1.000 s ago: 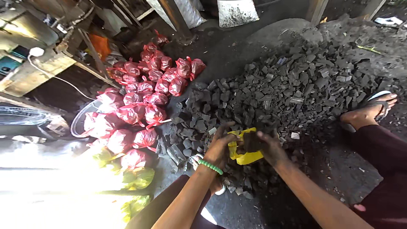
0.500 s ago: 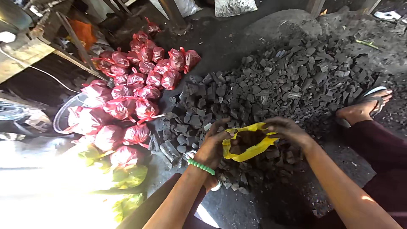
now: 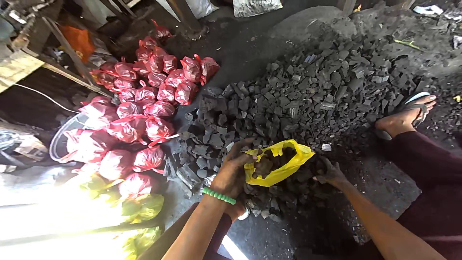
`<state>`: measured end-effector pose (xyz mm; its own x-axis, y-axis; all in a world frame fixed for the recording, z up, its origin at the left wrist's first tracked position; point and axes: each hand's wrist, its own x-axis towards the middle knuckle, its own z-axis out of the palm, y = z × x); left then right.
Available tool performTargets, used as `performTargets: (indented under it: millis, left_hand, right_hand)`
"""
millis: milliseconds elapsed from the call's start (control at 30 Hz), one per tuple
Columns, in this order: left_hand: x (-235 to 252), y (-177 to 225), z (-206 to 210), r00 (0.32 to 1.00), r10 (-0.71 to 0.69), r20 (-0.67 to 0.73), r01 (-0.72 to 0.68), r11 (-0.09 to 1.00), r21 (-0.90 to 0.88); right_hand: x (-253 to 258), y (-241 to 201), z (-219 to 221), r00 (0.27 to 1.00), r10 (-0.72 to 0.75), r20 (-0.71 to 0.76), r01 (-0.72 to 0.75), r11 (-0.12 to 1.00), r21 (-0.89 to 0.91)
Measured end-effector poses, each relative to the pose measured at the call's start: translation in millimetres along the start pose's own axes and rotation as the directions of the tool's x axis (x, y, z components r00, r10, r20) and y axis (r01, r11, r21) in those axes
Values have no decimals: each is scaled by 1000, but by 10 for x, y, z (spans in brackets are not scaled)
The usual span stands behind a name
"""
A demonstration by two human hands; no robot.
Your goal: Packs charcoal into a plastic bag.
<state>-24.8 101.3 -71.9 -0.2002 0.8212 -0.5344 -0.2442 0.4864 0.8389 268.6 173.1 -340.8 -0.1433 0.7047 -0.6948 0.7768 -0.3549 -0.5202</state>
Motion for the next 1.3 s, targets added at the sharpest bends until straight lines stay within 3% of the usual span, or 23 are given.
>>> performTargets:
  millis: [67, 167, 267, 333, 433, 500, 567, 600, 633, 667, 767, 800, 833, 900, 967, 1000, 1067, 1100, 1133, 1200, 1267, 1300]
  left_hand:
    - [-3, 2, 0, 1000, -5, -7, 5, 1000, 12]
    - [4, 2, 10, 1000, 6, -24, -6, 1000, 16]
    - [25, 6, 7, 999, -6, -43, 6, 1000, 12]
    - [39, 31, 30, 999, -14, -50, 15, 1000, 11]
    - [54, 53, 68, 998, -18, -57, 20, 999, 32]
    - [58, 51, 83, 999, -14, -49, 16, 999, 46]
    - [64, 41, 79, 1000, -12, -19, 13, 998, 55]
    - [66, 35, 82, 1000, -10, -6, 10, 998, 56]
    - [65, 32, 84, 1000, -6, 10, 6, 998, 59]
    - [66, 30, 87, 1000, 0, 22, -1, 998, 61]
    - [60, 25, 93, 999, 13, 42, -15, 999, 45]
    - [57, 19, 90, 999, 16, 44, -18, 999, 45]
    - [50, 10, 84, 999, 14, 50, -17, 999, 51]
    - [24, -37, 39, 997, 17, 78, -24, 996, 82]
    - [1, -45, -1, 993, 39, 111, -44, 998, 38]
    - [-10, -50, -14, 992, 53, 116, -53, 999, -1]
    - [-32, -67, -39, 993, 60, 98, -54, 997, -60]
    - [-47, -73, -48, 995, 59, 79, -53, 995, -82]
    - [-66, -79, -56, 996, 53, 65, -46, 993, -107]
    - [-77, -105, -99, 998, 48, 48, -39, 986, -160]
    - [-61, -125, -133, 998, 52, 36, -44, 979, -201]
    - [-56, -125, -142, 998, 56, 35, -48, 977, -209]
  right_hand:
    - [96, 122, -42, 998, -36, 44, 34, 998, 47]
    - [113, 155, -65, 998, -32, 52, 16, 956, 293]
    - [42, 63, -39, 990, 107, 92, -141, 721, 679]
    - [10, -17, -101, 991, 89, 97, -131, 579, 805]
    - [-217, -339, -327, 989, -140, 53, 24, 502, 864]
    - [-340, -572, -479, 930, -365, 31, 127, 398, 909]
    - [-348, -813, -560, 786, -618, 25, 167, 250, 954]
    - [-363, -962, -587, 682, -729, 55, 179, 240, 954]
    - [-417, -1141, -601, 597, -794, 114, 218, 297, 930]
    - [-510, -1343, -590, 579, -796, 178, 282, 401, 872]
    - [-591, -1820, -394, 641, -667, 381, 542, 744, 391]
    - [-550, -1897, -270, 696, -607, 383, 619, 778, 106]
    - [-540, -1933, -166, 775, -508, 376, 602, 775, -195]
    - [-611, -1964, -105, 857, -363, 366, 507, 720, -473]
    - [-732, -1933, -245, 839, -387, 384, 537, 706, -462]
    - [-774, -1870, -367, 797, -471, 379, 594, 724, -349]
    - [-706, -1654, -626, 706, -659, 260, 662, 744, 87]
    - [-592, -1518, -728, 712, -686, 151, 623, 715, 318]
    - [-448, -1371, -807, 763, -646, 24, 555, 673, 488]
    - [-45, -1046, -919, 897, -384, -220, 435, 669, 603]
    - [441, -767, -984, 918, -123, -376, 309, 818, 485]
    - [669, -669, -1010, 908, -79, -411, 247, 894, 374]
